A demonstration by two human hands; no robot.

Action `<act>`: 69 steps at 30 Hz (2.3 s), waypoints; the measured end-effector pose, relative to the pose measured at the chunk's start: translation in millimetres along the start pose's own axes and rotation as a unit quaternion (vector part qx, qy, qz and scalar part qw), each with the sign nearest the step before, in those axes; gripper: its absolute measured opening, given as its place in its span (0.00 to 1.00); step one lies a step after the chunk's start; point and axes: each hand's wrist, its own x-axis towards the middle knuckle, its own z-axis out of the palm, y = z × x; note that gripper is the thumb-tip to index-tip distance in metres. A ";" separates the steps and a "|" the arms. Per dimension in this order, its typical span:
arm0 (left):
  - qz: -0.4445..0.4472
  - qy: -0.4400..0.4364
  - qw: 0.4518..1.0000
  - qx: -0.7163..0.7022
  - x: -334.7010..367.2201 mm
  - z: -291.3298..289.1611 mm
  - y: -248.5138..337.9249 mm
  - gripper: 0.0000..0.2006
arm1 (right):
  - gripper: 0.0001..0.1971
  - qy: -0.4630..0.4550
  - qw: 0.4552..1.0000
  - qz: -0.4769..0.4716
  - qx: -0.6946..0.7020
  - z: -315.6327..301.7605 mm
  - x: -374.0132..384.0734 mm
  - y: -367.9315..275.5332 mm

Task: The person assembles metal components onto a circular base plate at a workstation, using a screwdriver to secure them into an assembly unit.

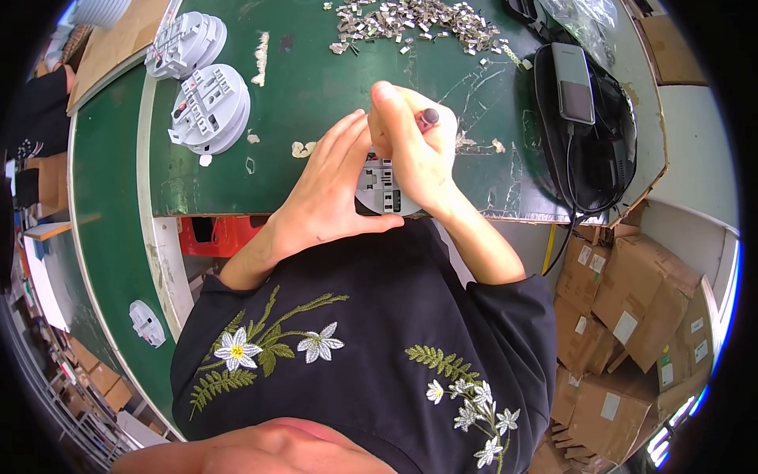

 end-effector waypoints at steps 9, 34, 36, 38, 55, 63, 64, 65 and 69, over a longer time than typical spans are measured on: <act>-0.137 0.095 0.943 -0.287 -13.1 -41.6 -6.1 0.51 | 0.20 0.007 0.971 -0.146 0.189 -48.1 13.2 -46.3; -0.303 0.315 0.877 0.201 -29.8 -138.2 -98.2 0.43 | 0.18 0.062 0.994 0.032 0.087 -62.4 39.3 -14.2; -0.249 0.227 0.931 0.139 -15.1 -132.4 -94.7 0.44 | 0.14 0.062 0.993 0.091 -0.040 -61.0 41.6 -18.1; -0.275 0.180 0.936 0.123 -4.2 -133.5 -95.2 0.44 | 0.12 0.067 0.983 0.125 -0.116 -61.2 46.5 -19.3; -0.088 0.049 0.994 0.040 16.2 -33.1 -41.4 0.49 | 0.07 -0.078 0.821 -0.099 -0.558 -102.5 107.8 42.5; -0.070 0.035 0.995 0.056 18.4 -8.1 -18.9 0.46 | 0.06 -0.073 0.909 0.113 -0.395 -65.9 59.0 -14.1; -0.062 0.029 0.996 0.058 19.8 -8.6 -16.2 0.43 | 0.06 -0.077 0.918 0.130 -0.366 -65.0 53.0 -16.7; -0.055 0.024 0.996 0.061 20.9 -8.8 -13.9 0.41 | 0.06 -0.081 0.927 0.146 -0.335 -64.7 48.9 -18.9; -0.021 0.071 0.996 -0.041 36.1 -9.8 -22.1 0.27 | 0.05 -0.083 0.928 0.227 -0.283 -62.1 41.6 -26.1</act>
